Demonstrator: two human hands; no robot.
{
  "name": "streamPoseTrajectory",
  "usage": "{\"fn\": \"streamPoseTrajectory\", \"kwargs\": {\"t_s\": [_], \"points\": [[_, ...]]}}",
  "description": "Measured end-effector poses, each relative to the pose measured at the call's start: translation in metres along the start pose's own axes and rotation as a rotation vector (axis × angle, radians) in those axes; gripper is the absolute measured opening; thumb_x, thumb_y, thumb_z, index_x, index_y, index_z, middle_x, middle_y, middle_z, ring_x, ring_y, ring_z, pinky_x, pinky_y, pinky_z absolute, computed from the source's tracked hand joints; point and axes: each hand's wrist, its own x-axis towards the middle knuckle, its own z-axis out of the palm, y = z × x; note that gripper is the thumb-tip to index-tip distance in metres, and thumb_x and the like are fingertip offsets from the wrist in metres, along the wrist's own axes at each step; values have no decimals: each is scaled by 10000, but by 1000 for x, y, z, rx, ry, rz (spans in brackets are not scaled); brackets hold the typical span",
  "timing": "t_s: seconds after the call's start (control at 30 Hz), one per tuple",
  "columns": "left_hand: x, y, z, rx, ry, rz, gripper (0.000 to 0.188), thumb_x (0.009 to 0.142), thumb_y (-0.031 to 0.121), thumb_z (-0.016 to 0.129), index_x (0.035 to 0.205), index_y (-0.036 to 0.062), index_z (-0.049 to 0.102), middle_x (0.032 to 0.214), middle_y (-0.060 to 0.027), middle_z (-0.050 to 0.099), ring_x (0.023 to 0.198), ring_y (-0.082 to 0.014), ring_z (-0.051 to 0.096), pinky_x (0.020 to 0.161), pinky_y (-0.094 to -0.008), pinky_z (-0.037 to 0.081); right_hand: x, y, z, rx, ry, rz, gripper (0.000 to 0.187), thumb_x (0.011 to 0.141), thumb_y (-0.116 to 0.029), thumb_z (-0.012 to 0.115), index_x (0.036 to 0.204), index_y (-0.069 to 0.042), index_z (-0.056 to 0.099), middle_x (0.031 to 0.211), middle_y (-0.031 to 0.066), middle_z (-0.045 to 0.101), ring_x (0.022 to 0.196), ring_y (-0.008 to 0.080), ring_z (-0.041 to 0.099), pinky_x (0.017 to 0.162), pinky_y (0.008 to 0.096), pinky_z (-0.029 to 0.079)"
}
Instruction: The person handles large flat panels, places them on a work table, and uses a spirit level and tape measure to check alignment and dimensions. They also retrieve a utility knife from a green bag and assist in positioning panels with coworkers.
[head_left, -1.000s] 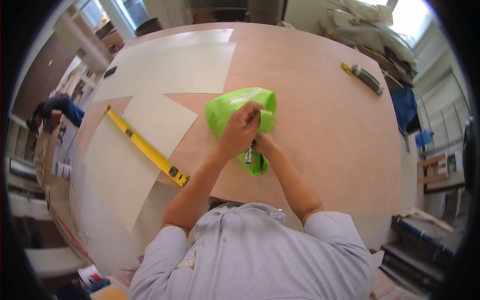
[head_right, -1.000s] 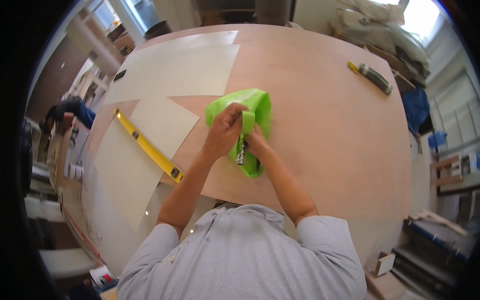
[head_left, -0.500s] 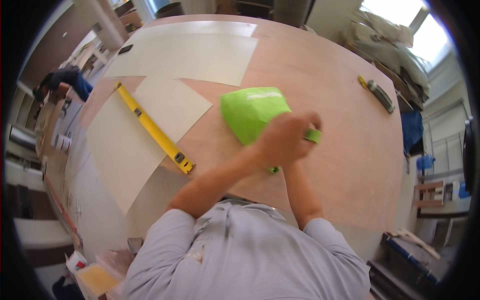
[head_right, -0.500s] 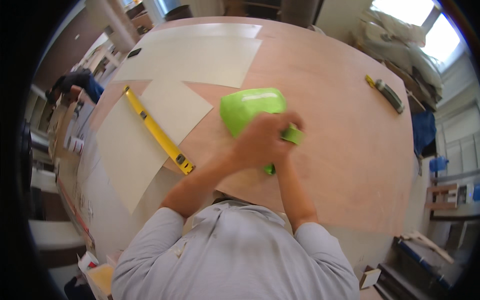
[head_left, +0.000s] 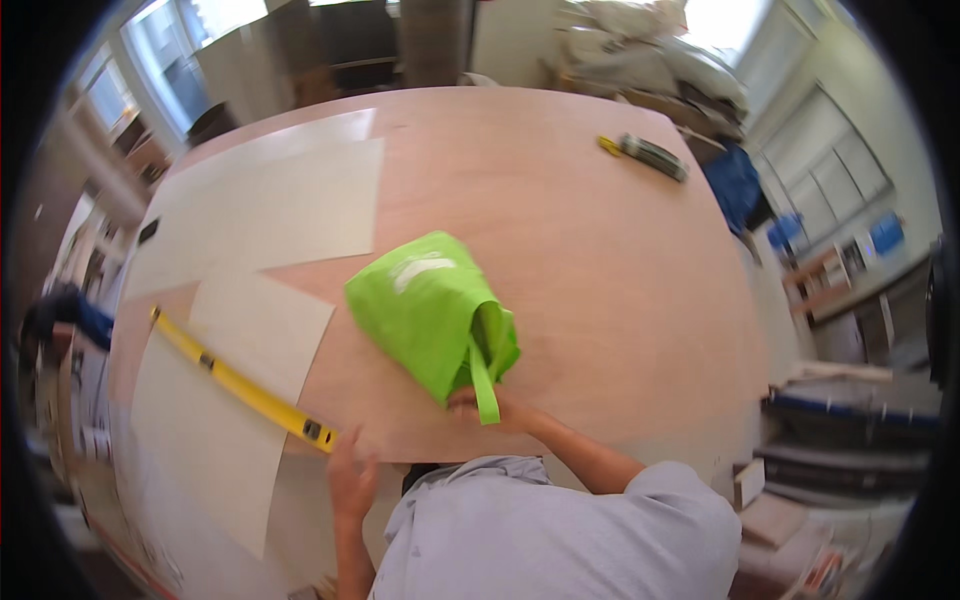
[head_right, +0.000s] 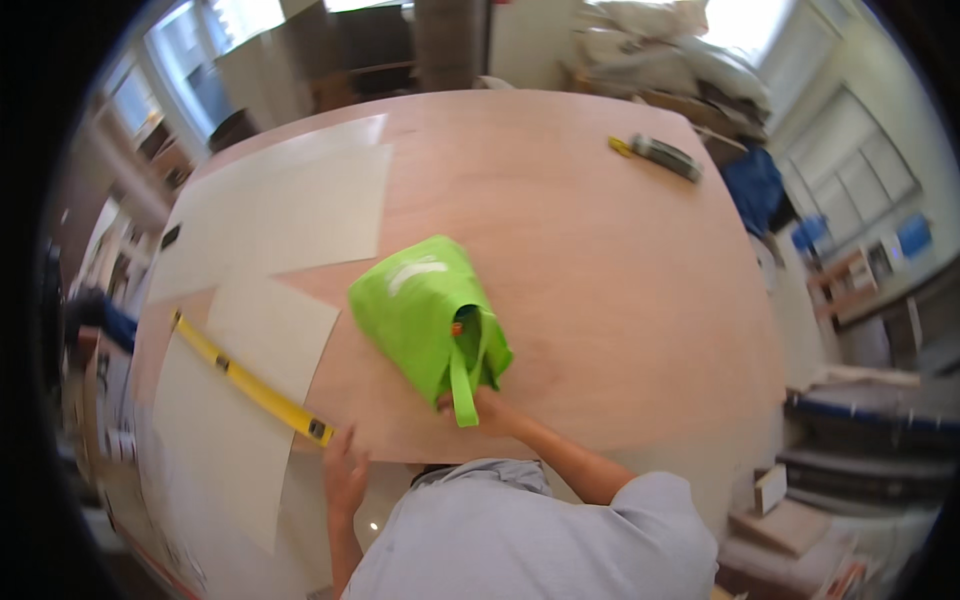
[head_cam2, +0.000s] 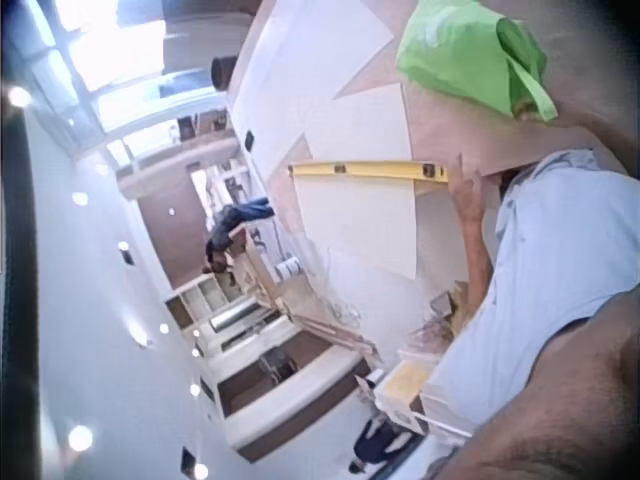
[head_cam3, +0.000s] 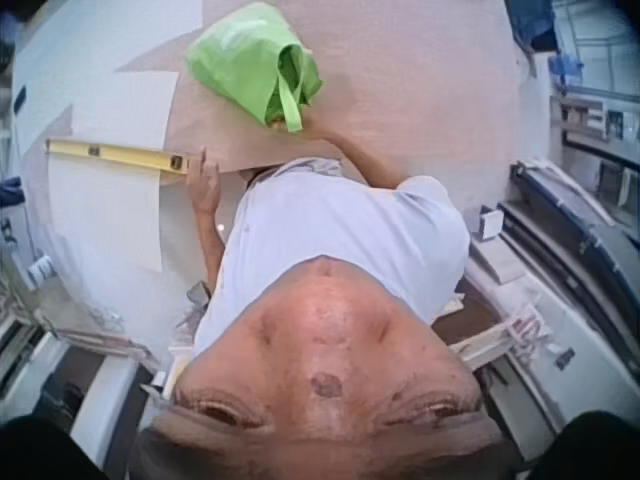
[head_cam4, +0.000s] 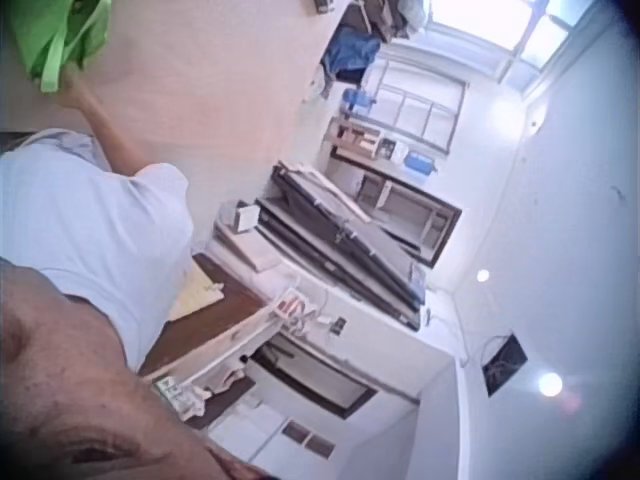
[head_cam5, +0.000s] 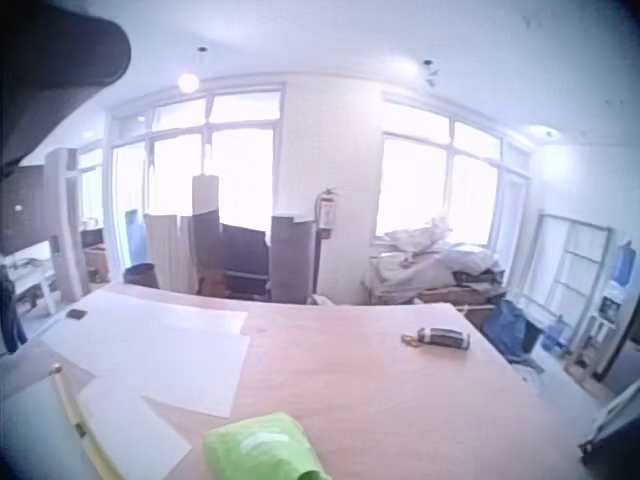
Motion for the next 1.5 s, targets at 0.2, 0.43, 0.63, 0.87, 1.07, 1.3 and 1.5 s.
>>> {"fn": "streamPoseTrajectory", "kwargs": {"t_s": [0.2,0.43,0.63,0.87,1.07,1.3,1.5], "points": [[-40,-65,8,-283,107,-526,285,847,81,567,1107,-36,562,932,-114,604,844,-151,583,732,-277,494,-24,-19,-31,119,-417,597,197,840,-205,583,883,-18,628,719,96,624,663,200,591,612,350,464],[24,-12,71,-148,-89,-2,327,816,161,565,1124,51,546,1048,-188,564,896,-335,577,767,-397,483,-12,-28,-44,-290,-500,801,174,816,-139,543,886,-4,628,687,91,633,589,172,589,578,315,472],[24,-33,47,-17,223,-59,268,814,156,584,1043,18,589,1025,-175,576,916,-351,569,776,-381,471,-23,-45,11,374,-476,792,269,877,-132,541,1105,8,573,809,69,649,681,103,591,618,253,478],[9,-131,-37,56,625,-292,249,778,78,567,1011,-11,574,997,-183,574,953,-337,546,836,-393,449,16,-18,99,133,-568,602,249,886,-91,539,1108,20,560,864,53,625,739,107,586,685,231,479],[-5,-191,-72,75,727,-304,303,745,61,568,1041,-6,563,1009,-187,566,958,-344,542,829,-394,455,76,-10,175,20,-524,378,161,882,-82,536,1003,4,597,763,35,593,663,101,567,599,233,476],[-58,-223,-105,-150,845,-392,207,795,106,558,982,24,592,866,-154,600,784,-320,591,722,-381,478,121,-5,272,239,-658,422,149,873,-133,577,854,14,590,691,42,575,583,88,530,542,214,432],[-148,-210,-109,-199,1034,-602,130,792,142,569,840,33,620,809,-147,622,773,-312,596,681,-389,470,139,-34,361,158,-1034,133,181,876,-151,563,781,1,590,600,33,543,543,94,512,501,236,415]]}}
